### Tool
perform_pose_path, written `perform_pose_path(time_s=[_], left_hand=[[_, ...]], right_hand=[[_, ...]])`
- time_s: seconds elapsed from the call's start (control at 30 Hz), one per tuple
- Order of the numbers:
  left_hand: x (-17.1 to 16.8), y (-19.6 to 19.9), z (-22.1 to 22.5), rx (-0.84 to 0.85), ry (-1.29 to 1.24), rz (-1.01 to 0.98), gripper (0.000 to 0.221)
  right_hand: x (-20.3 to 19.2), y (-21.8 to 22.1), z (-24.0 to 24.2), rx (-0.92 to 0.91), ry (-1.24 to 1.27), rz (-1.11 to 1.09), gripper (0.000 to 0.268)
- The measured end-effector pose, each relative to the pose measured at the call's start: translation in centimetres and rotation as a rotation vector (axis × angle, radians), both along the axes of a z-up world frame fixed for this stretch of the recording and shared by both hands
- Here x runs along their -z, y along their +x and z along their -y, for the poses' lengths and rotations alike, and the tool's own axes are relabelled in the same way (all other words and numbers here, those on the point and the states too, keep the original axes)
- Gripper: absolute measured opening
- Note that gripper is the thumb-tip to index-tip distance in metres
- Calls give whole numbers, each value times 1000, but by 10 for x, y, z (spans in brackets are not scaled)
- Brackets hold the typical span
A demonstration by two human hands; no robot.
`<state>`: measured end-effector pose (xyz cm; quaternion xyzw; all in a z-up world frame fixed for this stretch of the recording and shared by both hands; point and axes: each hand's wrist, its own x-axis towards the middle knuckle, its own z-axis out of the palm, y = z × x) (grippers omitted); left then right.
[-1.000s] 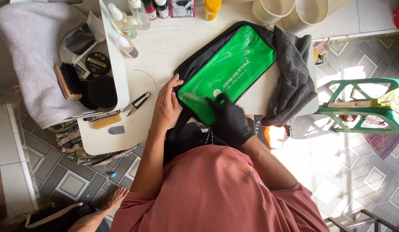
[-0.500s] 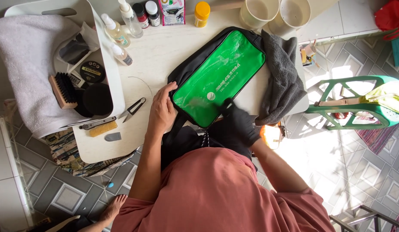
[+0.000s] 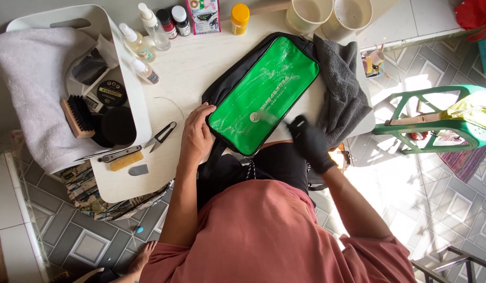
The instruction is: The person is cleaning a green accessory bag by spraying it with liquid, scrubbing it with a brush, and wiping it with a cloth.
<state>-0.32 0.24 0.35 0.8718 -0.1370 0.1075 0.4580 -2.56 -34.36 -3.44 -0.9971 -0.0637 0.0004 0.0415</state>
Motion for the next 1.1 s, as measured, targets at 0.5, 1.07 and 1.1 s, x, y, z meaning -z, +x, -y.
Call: perform_pose_path(time_s=[0.5, 1.07, 1.1], left_hand=[[0, -1, 3, -1, 18, 20, 55], [-2, 2, 4, -10, 24, 18, 53], [0, 3, 4, -8, 21, 22, 54]], right_hand=[[-44, 10, 27, 103, 183, -116, 26], [-67, 13, 38, 275, 231, -12, 32], [-80, 9, 28, 207, 294, -40, 36]])
